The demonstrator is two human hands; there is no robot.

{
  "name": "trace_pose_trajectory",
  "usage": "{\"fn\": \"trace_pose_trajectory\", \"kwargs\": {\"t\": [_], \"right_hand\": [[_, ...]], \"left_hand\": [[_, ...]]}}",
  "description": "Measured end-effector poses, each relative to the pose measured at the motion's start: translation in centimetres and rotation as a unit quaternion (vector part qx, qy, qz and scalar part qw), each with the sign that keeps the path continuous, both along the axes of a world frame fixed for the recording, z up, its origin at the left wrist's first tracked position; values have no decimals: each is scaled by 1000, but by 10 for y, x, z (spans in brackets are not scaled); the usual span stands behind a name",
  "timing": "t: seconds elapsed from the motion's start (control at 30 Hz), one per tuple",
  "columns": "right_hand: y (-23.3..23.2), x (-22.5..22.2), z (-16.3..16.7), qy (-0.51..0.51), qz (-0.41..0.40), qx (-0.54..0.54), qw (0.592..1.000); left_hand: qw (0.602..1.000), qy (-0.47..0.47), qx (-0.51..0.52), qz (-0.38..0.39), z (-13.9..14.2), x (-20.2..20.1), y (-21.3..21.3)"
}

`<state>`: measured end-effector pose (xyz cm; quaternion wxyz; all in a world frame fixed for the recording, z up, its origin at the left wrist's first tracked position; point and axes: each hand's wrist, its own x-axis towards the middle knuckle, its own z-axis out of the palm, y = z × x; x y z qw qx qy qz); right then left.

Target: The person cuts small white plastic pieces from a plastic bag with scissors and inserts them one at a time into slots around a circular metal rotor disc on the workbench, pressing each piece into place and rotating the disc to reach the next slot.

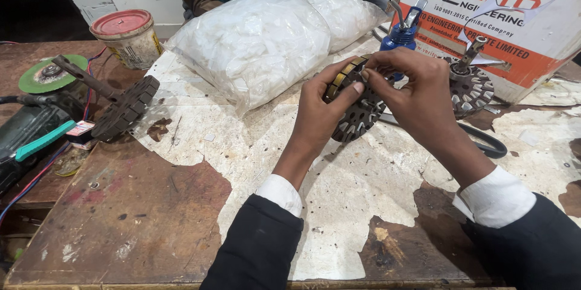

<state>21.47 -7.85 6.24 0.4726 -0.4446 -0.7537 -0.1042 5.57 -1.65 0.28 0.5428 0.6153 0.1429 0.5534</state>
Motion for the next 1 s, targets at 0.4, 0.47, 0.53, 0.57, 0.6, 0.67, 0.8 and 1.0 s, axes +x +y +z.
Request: {"fn": "trace_pose_trajectory", "kwargs": {"t": [0.4,0.47,0.53,0.57,0.6,0.67,0.8,1.0], "right_hand": [[-6,-3,6,-40,-21,38,998],[-6,-1,5,-36,-27,37,998],[-5,-1,4,-24,-23,24,999],[-5,-1,3,-27,-20,29,999],[-4,-1,3,-30,-17,34,999],[-4,-1,3,-34,-18,38,999],[-4,-4,-1,-11,-32,31,999],[-2,-3,-1,5,-21,17,1000]], "left_hand": [[997,-14,61,-37,0,0,0],[997,-15,55,-47,1,0,0],[997,-11,50,-51,0,-2,0],[998,-7,49,-50,0,-2,-1],[998,-3,48,-49,1,-2,-1],[997,-12,42,-63,1,-2,-1],[996,-14,51,-78,2,-3,-2],[996,5,54,-65,3,-4,-3]]}}
